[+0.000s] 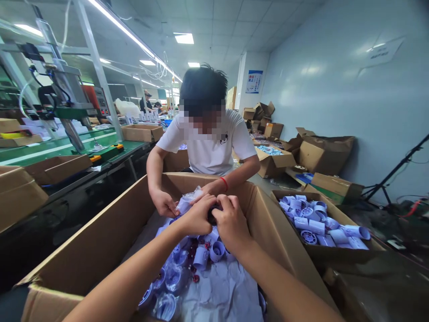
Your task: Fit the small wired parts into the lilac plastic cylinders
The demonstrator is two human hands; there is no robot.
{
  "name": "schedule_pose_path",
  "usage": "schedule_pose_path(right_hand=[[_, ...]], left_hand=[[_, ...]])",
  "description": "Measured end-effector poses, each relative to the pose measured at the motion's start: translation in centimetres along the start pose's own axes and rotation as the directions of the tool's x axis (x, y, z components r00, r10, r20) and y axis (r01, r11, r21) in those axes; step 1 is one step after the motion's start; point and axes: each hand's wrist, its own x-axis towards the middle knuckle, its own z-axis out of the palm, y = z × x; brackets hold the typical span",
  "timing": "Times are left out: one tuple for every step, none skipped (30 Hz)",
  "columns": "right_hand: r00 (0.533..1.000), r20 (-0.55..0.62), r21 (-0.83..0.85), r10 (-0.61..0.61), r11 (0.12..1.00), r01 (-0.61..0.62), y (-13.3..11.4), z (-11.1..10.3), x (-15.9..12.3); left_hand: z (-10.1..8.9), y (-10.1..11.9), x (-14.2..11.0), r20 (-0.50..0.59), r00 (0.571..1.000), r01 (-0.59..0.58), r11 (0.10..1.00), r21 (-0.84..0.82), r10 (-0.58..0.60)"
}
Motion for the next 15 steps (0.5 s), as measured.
schedule_pose_path(right_hand=[[0.999,-0.033,0.022,-0.019,1.000,0.019,0.0,0.1,-0.1],[0.997,-0.064,0.041,-0.031,0.999,0.033,0.1,0.3,-0.1],[0.995,-0.091,0.058,-0.037,0.997,0.043,0.1,0.4,-0.2],[0.993,-0.115,0.072,-0.040,0.996,0.049,0.1,0.6,-0.3],[0.990,-0.137,0.085,-0.038,0.995,0.050,0.1,0.8,-0.3],[0.988,-0.154,0.096,-0.034,0.994,0.049,0.0,1.0,-0.4],[0.986,-0.164,0.108,-0.033,0.993,0.051,0.0,1.2,-0.4],[0.985,-0.167,0.122,-0.033,0.991,0.054,-0.1,1.4,-0.5],[0.986,-0.164,0.144,-0.029,0.988,0.053,-0.1,1.6,-0.5],[0.987,-0.157,0.174,-0.022,0.984,0.050,-0.2,1.8,-0.6],[0.989,-0.146,0.208,-0.012,0.977,0.042,-0.2,2.0,-0.7],[0.991,-0.135,0.245,0.004,0.969,0.030,-0.2,2.2,-0.8],[0.992,-0.125,0.279,0.020,0.960,0.016,-0.2,2.3,-0.9],[0.993,-0.114,0.307,0.031,0.952,0.006,-0.2,2.4,-1.0],[0.994,-0.105,0.328,0.032,0.945,0.004,-0.2,2.5,-1.1]], left_hand=[[0.0,0.1,0.0,0.012,1.000,-0.008,1.000,-0.003,0.008],[-0.1,0.2,0.0,0.022,1.000,-0.016,1.000,-0.006,0.016],[-0.1,0.2,0.0,0.030,0.999,-0.024,1.000,-0.008,0.024],[-0.1,0.3,-0.1,0.030,0.999,-0.029,1.000,-0.011,0.029],[0.0,0.3,-0.1,0.027,0.999,-0.030,0.999,-0.010,0.030],[0.0,0.3,-0.1,0.022,0.999,-0.030,1.000,-0.006,0.030],[0.1,0.3,0.0,0.017,0.999,-0.030,1.000,0.000,0.030],[0.2,0.2,0.0,0.013,0.999,-0.033,0.999,0.008,0.033],[0.2,0.2,0.0,0.014,0.999,-0.039,0.999,0.014,0.039],[0.3,0.1,0.0,0.018,0.999,-0.045,0.999,0.018,0.044],[0.4,0.1,0.0,0.027,0.998,-0.049,0.999,0.018,0.048],[0.4,0.1,0.0,0.039,0.998,-0.048,0.999,0.016,0.048],[0.5,0.0,0.0,0.055,0.998,-0.041,0.999,0.013,0.040],[0.5,0.0,-0.1,0.073,0.997,-0.029,1.000,0.009,0.029],[0.5,-0.1,-0.2,0.090,0.996,-0.016,1.000,0.001,0.016]])
